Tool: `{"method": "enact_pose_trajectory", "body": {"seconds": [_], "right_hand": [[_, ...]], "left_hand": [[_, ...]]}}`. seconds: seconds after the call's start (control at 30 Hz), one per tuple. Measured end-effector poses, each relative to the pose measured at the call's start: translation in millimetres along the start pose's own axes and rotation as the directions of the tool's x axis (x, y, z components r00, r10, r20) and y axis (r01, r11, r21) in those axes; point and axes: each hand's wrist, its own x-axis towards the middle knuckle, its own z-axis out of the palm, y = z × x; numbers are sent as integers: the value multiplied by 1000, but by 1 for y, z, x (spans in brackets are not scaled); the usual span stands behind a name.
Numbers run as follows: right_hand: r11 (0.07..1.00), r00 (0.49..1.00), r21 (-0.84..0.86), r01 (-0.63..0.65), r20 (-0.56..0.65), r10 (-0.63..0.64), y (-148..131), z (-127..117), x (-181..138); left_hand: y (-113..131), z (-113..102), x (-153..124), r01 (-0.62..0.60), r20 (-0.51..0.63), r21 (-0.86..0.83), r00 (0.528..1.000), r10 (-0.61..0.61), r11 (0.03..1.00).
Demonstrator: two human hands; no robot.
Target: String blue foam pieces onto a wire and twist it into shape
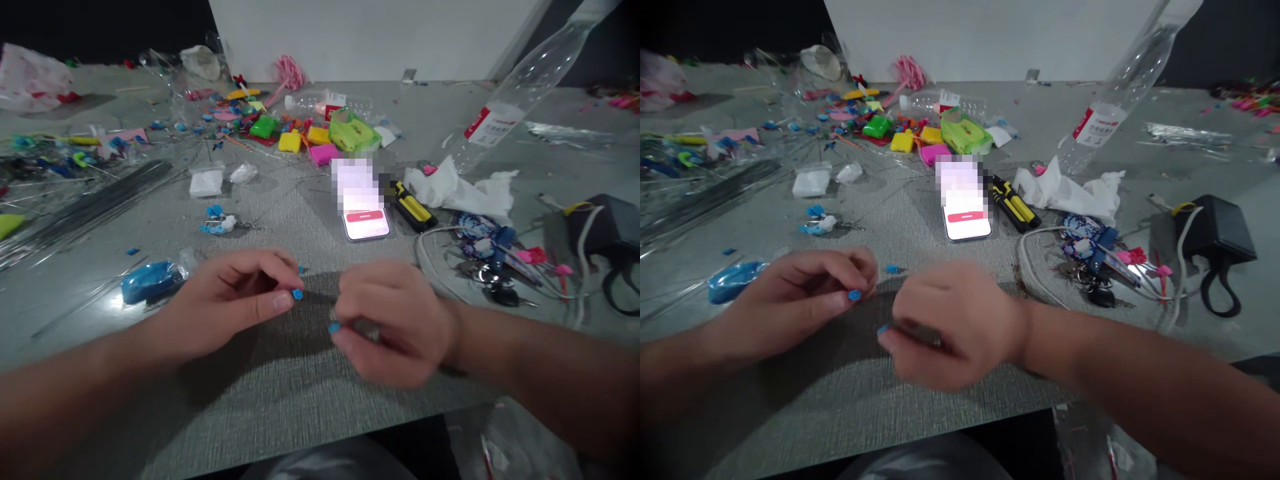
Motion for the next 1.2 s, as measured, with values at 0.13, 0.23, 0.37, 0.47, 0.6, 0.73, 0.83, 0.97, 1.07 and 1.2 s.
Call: {"method": "enact_pose_trajectory", "body": {"seconds": [0.13,0.23,0.37,0.47,0.6,0.73,0.83,0.97,1.07,1.2], "right_hand": [[990,997,-117,77,29,-74,-5,9,-3],[986,997,-147,75,25,-72,-6,12,-4],[980,997,-183,73,5,-74,-5,13,-5],[979,998,-196,57,10,-56,-5,15,-5],[978,999,-205,37,6,-37,-4,17,-5],[982,1000,-188,13,25,-8,-3,17,-5],[983,999,-184,-2,41,10,-3,15,-6],[985,999,-175,14,39,-7,-3,15,-6],[985,999,-170,13,35,-7,-3,16,-7],[985,999,-170,7,47,1,-4,16,-7]], "left_hand": [[0,14,-11,127,14,-265,992,-128,956],[-2,22,-14,177,80,-311,984,-160,934],[-5,26,-12,130,151,-374,985,-78,918],[-7,27,-11,128,180,-414,982,-57,901],[-8,27,-10,127,173,-410,983,-60,903],[-9,26,-10,121,158,-403,985,-61,907],[-9,25,-10,128,172,-413,983,-60,902],[-9,26,-10,136,177,-422,982,-65,896],[-9,26,-10,140,178,-428,982,-68,893],[-10,26,-11,145,180,-441,981,-71,885]]}}
